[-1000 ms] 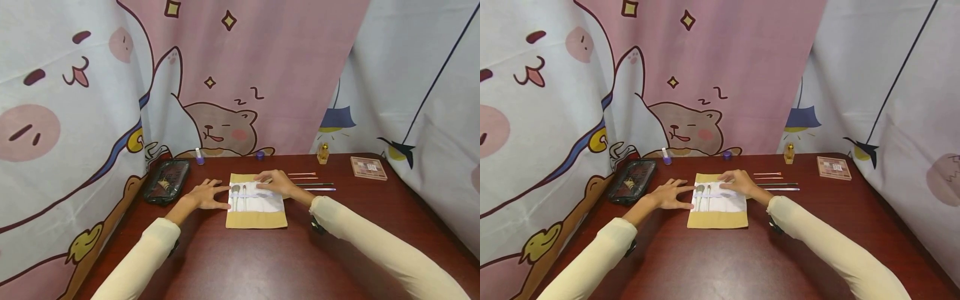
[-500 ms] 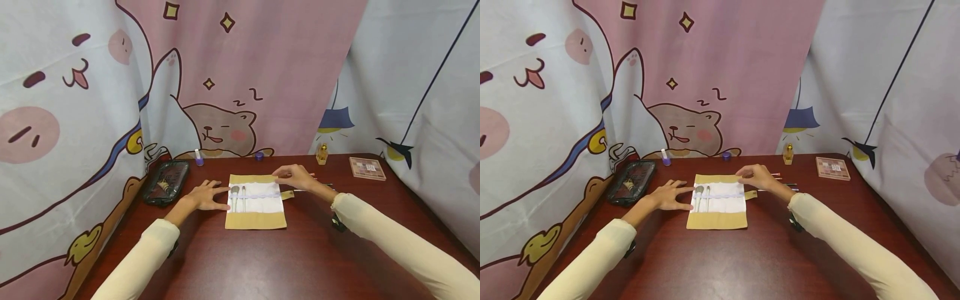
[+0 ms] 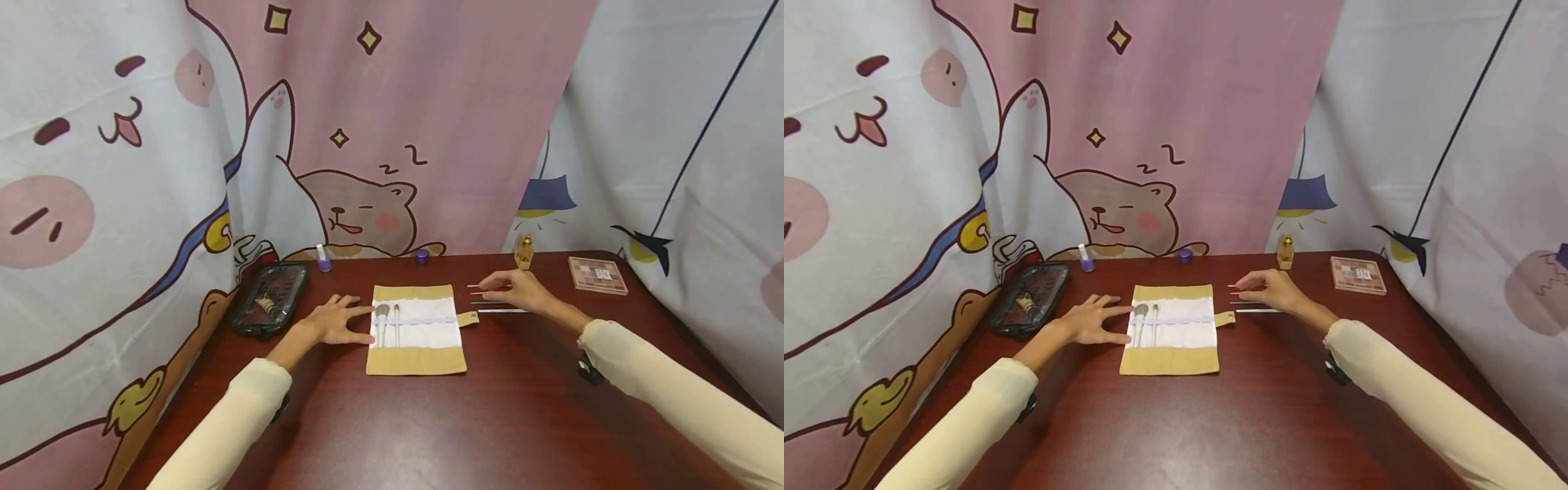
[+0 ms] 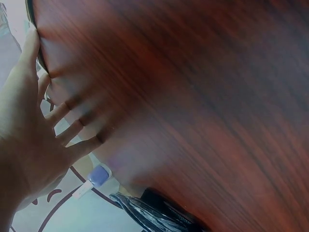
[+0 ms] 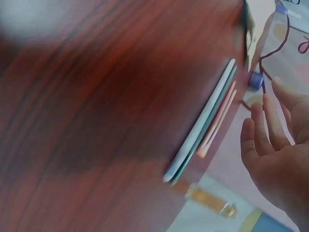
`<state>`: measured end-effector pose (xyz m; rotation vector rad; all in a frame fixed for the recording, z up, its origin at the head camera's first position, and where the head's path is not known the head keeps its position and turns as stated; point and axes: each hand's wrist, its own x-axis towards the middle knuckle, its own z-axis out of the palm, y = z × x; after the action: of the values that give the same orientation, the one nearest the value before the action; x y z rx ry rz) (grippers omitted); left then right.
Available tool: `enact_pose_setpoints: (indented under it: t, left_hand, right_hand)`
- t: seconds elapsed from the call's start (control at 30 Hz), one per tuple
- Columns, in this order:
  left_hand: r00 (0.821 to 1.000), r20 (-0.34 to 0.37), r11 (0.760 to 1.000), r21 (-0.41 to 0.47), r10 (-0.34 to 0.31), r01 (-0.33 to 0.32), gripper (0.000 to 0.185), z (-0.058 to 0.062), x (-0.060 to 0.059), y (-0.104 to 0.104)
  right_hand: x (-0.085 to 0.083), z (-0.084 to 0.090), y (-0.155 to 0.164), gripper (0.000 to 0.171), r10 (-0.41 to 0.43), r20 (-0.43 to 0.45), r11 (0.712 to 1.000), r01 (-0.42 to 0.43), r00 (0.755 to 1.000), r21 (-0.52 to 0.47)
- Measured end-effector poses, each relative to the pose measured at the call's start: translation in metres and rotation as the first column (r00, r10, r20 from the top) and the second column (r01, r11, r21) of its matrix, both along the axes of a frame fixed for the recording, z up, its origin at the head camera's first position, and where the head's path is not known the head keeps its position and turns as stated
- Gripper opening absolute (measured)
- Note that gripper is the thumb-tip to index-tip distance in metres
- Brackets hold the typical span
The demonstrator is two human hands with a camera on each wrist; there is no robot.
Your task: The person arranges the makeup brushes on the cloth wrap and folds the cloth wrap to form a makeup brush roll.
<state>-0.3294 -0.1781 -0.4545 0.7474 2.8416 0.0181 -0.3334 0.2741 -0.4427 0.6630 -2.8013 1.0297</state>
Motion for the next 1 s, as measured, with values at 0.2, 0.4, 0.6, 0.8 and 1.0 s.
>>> enact_pose_setpoints:
  t: [0.2,0.4,0.6,0.8,1.0]
  left_hand:
    - [1.000,-0.002,1.000,0.012,-0.004,0.004,0.086,0.003,0.003,0.000]
    - [1.000,-0.001,1.000,0.001,-0.003,0.003,0.087,0.003,0.002,0.000]
    - [1.000,-0.005,1.000,0.007,-0.011,0.011,0.086,0.003,0.002,0.000]
    - [1.000,0.000,1.000,-0.012,-0.001,0.001,0.087,0.001,-0.002,0.001]
    - [1.000,0.002,1.000,-0.013,-0.001,0.001,0.086,0.001,-0.001,0.001]
  right_hand:
    - [0.009,-0.005,0.029,0.025,-0.041,-0.023,0.998,0.043,0.999,0.054]
    - [0.018,-0.010,0.051,0.025,-0.072,-0.057,0.995,0.076,0.996,0.070]
    - [0.022,-0.014,0.068,0.022,-0.080,-0.059,0.994,0.085,0.995,0.074]
    - [0.026,-0.019,0.079,0.020,-0.079,-0.043,0.992,0.083,0.996,0.095]
    - [0.027,-0.027,0.084,0.019,-0.108,-0.045,0.987,0.113,0.993,0.118]
